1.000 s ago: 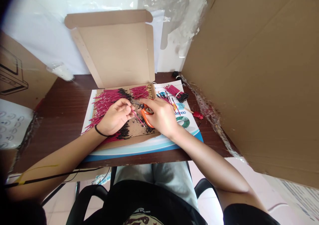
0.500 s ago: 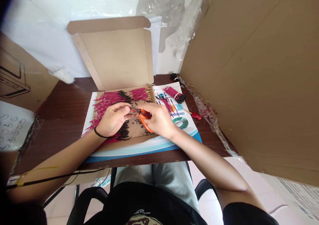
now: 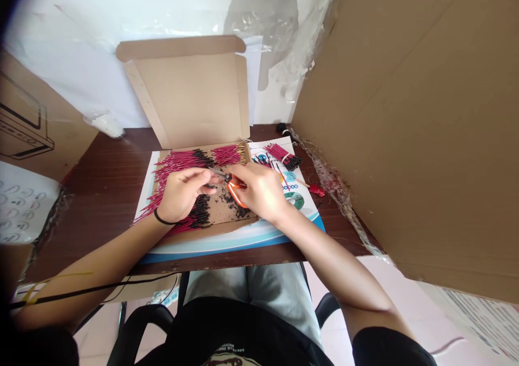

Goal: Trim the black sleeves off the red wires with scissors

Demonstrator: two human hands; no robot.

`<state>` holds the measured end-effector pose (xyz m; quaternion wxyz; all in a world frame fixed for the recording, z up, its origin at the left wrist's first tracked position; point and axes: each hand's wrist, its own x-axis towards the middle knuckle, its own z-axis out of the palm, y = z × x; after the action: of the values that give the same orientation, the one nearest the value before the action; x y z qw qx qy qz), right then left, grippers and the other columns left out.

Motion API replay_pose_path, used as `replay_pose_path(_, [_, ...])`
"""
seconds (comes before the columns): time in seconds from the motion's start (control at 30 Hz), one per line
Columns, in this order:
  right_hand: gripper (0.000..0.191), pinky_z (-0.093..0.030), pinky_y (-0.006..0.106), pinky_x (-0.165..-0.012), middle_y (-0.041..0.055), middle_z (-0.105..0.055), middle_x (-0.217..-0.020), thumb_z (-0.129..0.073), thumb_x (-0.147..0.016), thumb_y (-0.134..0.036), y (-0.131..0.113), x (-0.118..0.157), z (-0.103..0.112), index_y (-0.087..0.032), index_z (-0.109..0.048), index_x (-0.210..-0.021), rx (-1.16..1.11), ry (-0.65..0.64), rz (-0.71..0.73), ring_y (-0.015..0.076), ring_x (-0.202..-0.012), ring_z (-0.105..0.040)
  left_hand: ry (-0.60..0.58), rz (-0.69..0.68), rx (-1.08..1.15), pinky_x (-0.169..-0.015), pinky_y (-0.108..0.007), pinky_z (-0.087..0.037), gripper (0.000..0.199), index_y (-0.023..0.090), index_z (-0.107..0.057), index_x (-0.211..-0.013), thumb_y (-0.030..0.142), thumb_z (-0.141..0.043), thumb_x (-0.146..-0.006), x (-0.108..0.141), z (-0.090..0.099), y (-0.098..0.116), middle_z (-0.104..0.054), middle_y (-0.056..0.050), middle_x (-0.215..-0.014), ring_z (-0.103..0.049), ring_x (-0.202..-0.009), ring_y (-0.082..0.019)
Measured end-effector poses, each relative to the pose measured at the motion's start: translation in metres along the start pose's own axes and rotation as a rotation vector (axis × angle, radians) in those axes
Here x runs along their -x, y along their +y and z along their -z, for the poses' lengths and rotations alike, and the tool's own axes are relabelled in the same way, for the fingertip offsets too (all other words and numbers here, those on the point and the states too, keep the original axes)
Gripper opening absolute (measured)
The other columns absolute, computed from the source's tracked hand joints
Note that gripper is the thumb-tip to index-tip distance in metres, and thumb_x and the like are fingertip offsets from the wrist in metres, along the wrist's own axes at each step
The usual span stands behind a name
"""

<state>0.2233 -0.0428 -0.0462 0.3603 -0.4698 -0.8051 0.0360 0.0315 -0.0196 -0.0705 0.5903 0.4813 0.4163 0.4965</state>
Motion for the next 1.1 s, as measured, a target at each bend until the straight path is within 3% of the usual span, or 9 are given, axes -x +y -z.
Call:
replay_pose_path(0.07, [0.024, -0.042, 0.024, -0.065, 0.0053, -0.070, -0.075, -0.047, -0.085, -0.018, 0.006, -0.004, 0.009, -0.017, -0.071, -0.090, 0.123, 0.049, -0.082, 0.0145, -0.068, -0.061, 0.044, -0.007, -0.018, -0.051, -0.021, -0.054, 0.019, 0.015, -0.070, -0.077, 0.035, -0.072, -0.075, -0.004, 0.004, 0.007, -0.071, -0.004, -0.068, -0.069, -0.065, -0.015])
replay_pose_path(0.13, [0.026, -0.042, 0.026, -0.064, 0.0060, -0.070, -0.074, -0.047, -0.086, -0.021, 0.014, -0.008, 0.016, -0.016, -0.070, -0.095, 0.253, 0.065, -0.223, 0.0162, -0.066, -0.061, 0.015, -0.036, -0.160, -0.040, -0.016, -0.042, 0.019, 0.016, -0.066, -0.071, 0.033, -0.067, -0.078, -0.008, 0.011, 0.016, -0.066, -0.002, -0.060, -0.063, -0.055, -0.011])
replay_pose_path(0.2, [0.027, -0.041, 0.029, -0.062, 0.0076, -0.070, -0.072, -0.048, -0.085, -0.024, 0.023, -0.011, 0.020, -0.017, -0.070, -0.098, 0.419, -0.025, -0.347, 0.0206, -0.066, -0.063, -0.017, -0.057, -0.327, -0.036, -0.017, -0.033, 0.033, 0.016, -0.061, -0.063, 0.039, -0.056, -0.087, -0.013, 0.019, 0.026, -0.060, -0.001, -0.052, -0.052, -0.043, -0.008])
replay_pose_path(0.3, [0.027, -0.041, 0.032, -0.058, 0.0123, -0.070, -0.076, -0.047, -0.086, -0.027, 0.032, -0.012, 0.018, -0.019, -0.069, -0.098, 0.612, -0.229, -0.450, 0.0275, -0.069, -0.066, -0.040, -0.147, -0.609, -0.042, -0.020, -0.034, 0.040, 0.016, -0.061, -0.063, 0.041, -0.047, -0.091, -0.017, 0.030, 0.039, -0.061, -0.003, -0.054, -0.049, -0.044, -0.008])
replay_pose_path(0.4, [0.027, -0.043, 0.032, -0.059, 0.0156, -0.071, -0.084, -0.045, -0.088, -0.026, 0.032, -0.011, 0.016, -0.018, -0.068, -0.099, 0.679, -0.394, -0.462, 0.0295, -0.074, -0.068, -0.205, -0.203, -0.932, -0.049, -0.022, -0.036, 0.032, 0.016, -0.062, -0.064, 0.036, -0.052, -0.087, -0.017, 0.037, 0.050, -0.061, -0.001, -0.057, -0.051, -0.050, -0.010])
replay_pose_path(0.5, [0.028, -0.045, 0.032, -0.060, 0.0166, -0.071, -0.086, -0.043, -0.090, -0.026, 0.028, -0.009, 0.018, -0.019, -0.067, -0.103, 0.699, -0.463, -0.469, 0.0299, -0.077, -0.069, -0.405, -0.232, -1.156, -0.054, -0.024, -0.036, 0.031, 0.017, -0.063, -0.061, 0.034, -0.054, -0.085, -0.016, 0.043, 0.056, -0.057, 0.001, -0.058, -0.049, -0.052, -0.010])
replay_pose_path(0.7, [0.030, -0.045, 0.031, -0.059, 0.0156, -0.071, -0.082, -0.040, -0.092, -0.028, 0.020, -0.007, 0.023, -0.018, -0.066, -0.103, 0.737, -0.442, -0.449, 0.0280, -0.076, -0.069, -0.612, -0.241, -1.317, -0.069, -0.027, -0.042, 0.016, 0.021, -0.072, -0.073, 0.032, -0.061, -0.079, -0.017, 0.051, 0.052, -0.064, -0.001, -0.081, -0.058, -0.069, -0.013])
replay_pose_path(0.93, [0.028, -0.041, 0.030, -0.056, 0.0130, -0.072, -0.083, -0.043, -0.092, -0.034, 0.015, -0.008, 0.022, -0.019, -0.065, -0.101, 0.682, -0.364, -0.414, 0.0282, -0.075, -0.069, -0.647, -0.291, -1.446, -0.073, -0.030, -0.043, 0.015, 0.023, -0.071, -0.072, 0.024, -0.057, -0.078, -0.012, 0.049, 0.046, -0.064, -0.002, -0.082, -0.058, -0.075, -0.017])
replay_pose_path(1.1, [0.030, -0.039, 0.030, -0.055, 0.0119, -0.072, -0.084, -0.044, -0.092, -0.040, 0.014, -0.007, 0.019, -0.020, -0.065, -0.100, 0.655, -0.332, -0.381, 0.0276, -0.074, -0.068, -0.705, -0.313, -1.348, -0.074, -0.030, -0.043, 0.016, 0.020, -0.066, -0.066, 0.019, -0.054, -0.077, -0.014, 0.048, 0.042, -0.060, -0.003, -0.080, -0.056, -0.075, -0.017])
